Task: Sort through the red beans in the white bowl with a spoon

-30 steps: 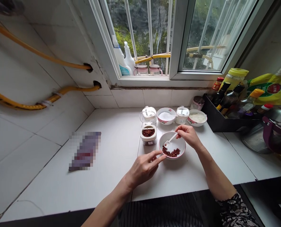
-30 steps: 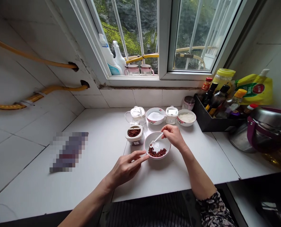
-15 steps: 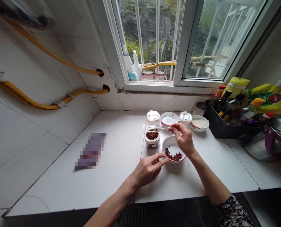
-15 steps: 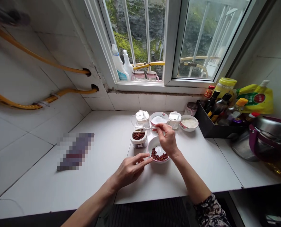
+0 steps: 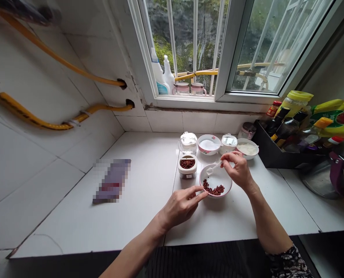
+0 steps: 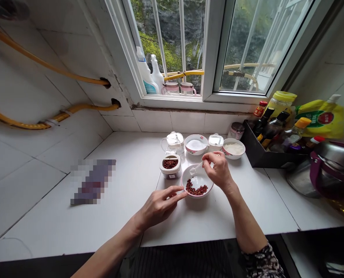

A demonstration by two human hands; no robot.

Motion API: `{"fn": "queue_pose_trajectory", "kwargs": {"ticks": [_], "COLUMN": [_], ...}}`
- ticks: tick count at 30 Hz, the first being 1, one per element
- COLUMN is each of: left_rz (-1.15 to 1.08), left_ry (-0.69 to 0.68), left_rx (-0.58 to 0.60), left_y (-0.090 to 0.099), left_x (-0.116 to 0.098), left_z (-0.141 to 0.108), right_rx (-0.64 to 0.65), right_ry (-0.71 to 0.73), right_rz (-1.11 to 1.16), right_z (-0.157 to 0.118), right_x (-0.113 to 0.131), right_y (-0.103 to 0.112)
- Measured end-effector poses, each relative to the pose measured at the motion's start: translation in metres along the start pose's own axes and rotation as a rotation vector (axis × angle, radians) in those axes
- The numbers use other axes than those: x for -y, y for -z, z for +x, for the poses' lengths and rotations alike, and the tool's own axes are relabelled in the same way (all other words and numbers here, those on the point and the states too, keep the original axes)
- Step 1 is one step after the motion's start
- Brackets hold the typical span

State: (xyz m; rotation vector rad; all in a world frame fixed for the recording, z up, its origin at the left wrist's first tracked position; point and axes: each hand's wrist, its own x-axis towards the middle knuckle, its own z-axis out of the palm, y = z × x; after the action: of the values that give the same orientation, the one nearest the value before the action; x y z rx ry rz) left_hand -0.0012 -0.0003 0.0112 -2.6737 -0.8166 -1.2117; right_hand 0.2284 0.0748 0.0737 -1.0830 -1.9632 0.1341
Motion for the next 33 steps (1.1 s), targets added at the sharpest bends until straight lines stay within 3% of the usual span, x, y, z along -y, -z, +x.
{"fn": "queue_pose_trajectory", "kwargs": {"ticks": [6,14,21,27,33], "left_rz": [-0.017,-0.019,-0.024,-0.022,-0.012], "left_ry": [0.006,0.009,0.004,-0.002,-0.005], "left_rx": [0.008,0.009,0.008,0.002,0.005], "left_y": [-0.001,0.000,-0.001,-0.001,0.000], "left_x": [0.002,0.002,0.002,0.002,0.001], "left_z": [-0.003,-0.004,-0.003,-0.003,-0.003], "right_rx": [0.176,0.303,0.266,0.223,0.232], "right_ry": [-0.043,-0.202,-0.459,-0.474,-0.501], "right_rz": [-0.076,0.175,0.437,0.345,0.390], "right_z": [-0.010,-0.011,-0.009,-0.007,-0.007], "right_x": [-0.012,0.000,-0.006,-0.010,-0.010], "right_y": [-0.009,-0.018,-0.011,-0.007,-0.007]}}
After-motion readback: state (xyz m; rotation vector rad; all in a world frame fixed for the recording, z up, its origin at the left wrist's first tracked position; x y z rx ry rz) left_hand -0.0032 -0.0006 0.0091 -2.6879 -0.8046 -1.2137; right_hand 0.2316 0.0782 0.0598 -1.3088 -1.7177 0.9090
